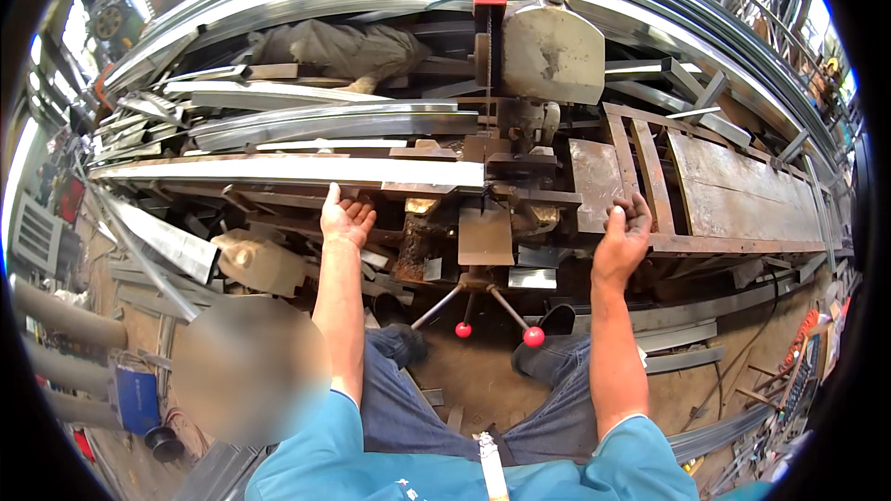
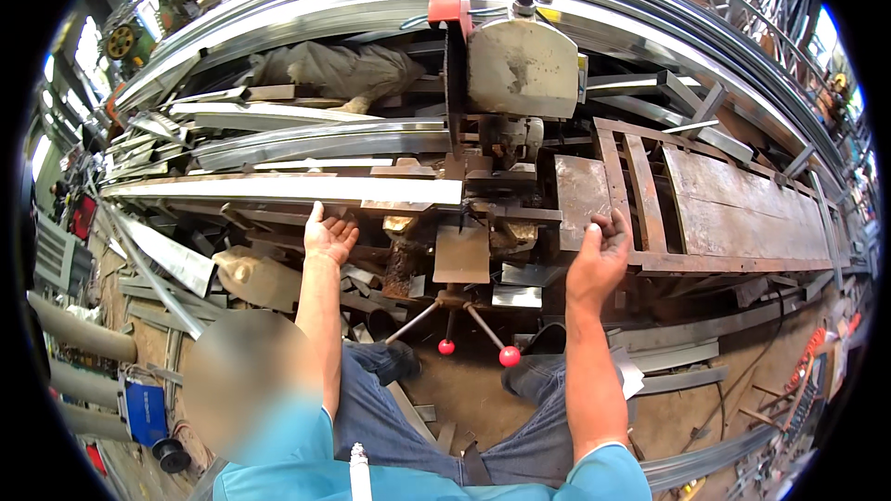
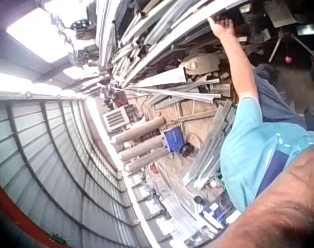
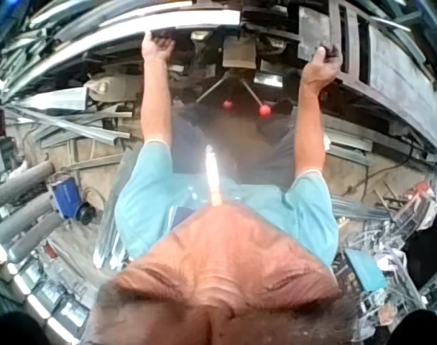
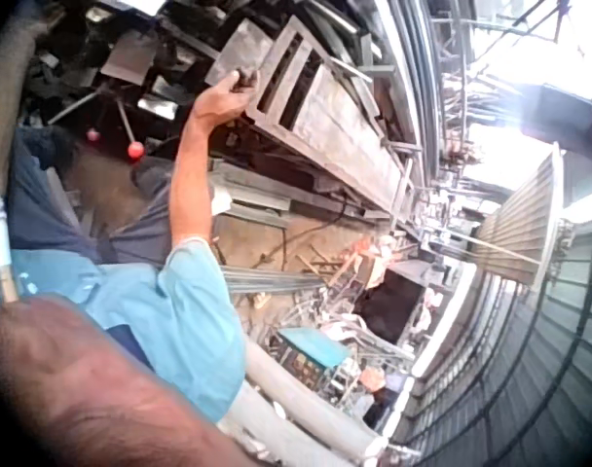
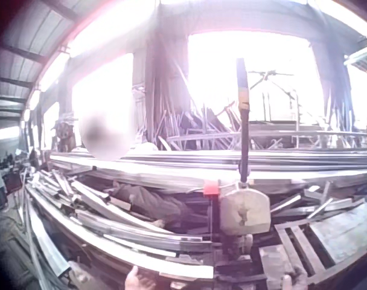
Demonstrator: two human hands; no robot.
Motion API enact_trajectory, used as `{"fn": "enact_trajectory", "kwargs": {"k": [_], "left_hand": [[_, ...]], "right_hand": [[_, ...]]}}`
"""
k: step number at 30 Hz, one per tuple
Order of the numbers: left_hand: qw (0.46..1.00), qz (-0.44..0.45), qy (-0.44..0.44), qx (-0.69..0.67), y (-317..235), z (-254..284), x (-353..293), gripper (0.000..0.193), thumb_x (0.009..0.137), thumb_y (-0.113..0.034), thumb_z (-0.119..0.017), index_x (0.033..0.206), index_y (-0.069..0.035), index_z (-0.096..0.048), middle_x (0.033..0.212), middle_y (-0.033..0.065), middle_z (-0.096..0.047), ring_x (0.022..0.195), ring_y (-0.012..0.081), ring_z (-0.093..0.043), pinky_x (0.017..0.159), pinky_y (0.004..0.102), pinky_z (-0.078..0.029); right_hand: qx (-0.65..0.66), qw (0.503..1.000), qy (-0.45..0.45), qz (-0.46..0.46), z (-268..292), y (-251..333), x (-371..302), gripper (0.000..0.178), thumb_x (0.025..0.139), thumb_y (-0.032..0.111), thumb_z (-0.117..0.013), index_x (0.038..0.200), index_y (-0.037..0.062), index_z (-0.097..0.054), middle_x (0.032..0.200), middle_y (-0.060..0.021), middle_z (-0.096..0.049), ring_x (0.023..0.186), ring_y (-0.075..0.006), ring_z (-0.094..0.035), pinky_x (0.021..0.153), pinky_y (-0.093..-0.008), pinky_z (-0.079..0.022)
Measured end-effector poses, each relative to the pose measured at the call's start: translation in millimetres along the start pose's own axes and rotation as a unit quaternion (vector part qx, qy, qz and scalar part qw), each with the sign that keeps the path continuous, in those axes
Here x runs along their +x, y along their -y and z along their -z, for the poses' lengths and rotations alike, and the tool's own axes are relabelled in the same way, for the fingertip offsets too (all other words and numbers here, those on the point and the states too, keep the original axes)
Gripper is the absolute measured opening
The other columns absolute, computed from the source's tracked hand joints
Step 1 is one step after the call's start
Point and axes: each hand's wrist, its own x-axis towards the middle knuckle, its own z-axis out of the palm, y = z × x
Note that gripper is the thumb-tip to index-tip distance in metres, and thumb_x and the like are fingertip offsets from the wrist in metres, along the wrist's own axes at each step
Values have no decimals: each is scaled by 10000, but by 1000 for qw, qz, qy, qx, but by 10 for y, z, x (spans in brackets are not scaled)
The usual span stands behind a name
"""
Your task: The person sits on the floor and uses a chop saw to cut a long metal bar into shorter pieces. They position the bar, lower the saw blade to cut, then remove the cut piece and repeat the process.
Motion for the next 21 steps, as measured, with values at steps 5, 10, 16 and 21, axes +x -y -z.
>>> {"fn": "enact_trajectory", "kwargs": {"k": [5, 10, 16, 21], "left_hand": [[997, -43, -32, -62, -18, -260, 275, 568, 974, -563, -630, 1315, -110, -589, 1235, 116, -656, 1098, 299, -636, 897, 490, -537], [992, -108, -61, -36, 12, -216, 460, 417, 1006, -432, -643, 1249, -93, -636, 1114, 76, -720, 963, 275, -714, 755, 438, -618], [993, -97, -61, 1, 200, -285, 333, 436, 1022, -408, -621, 1291, -65, -606, 1170, 102, -701, 954, 274, -720, 741, 424, -631], [991, 64, 20, 120, 208, -294, 41, 877, 961, -676, -523, 1529, -25, -379, 1479, 226, -455, 1418, 386, -412, 1093, 646, -349]], "right_hand": [[-114, 993, -38, 12, 47, -593, 133, 401, 981, 60, -592, 1360, -53, -529, 1119, -56, -647, 960, -115, -585, 861, -266, -487], [-156, 987, -30, -4, 143, -604, 165, 392, 974, 54, -600, 1345, -59, -542, 1107, -72, -668, 963, -133, -601, 900, -282, -492], [-145, 989, -28, -18, 116, -681, 238, 387, 958, 61, -617, 1329, -33, -564, 1090, -69, -673, 941, -137, -606, 894, -292, -501], [-119, 992, -47, -10, 111, -502, 234, 383, 952, 60, -625, 1320, -32, -569, 1077, -62, -669, 928, -132, -596, 883, -290, -501]]}}
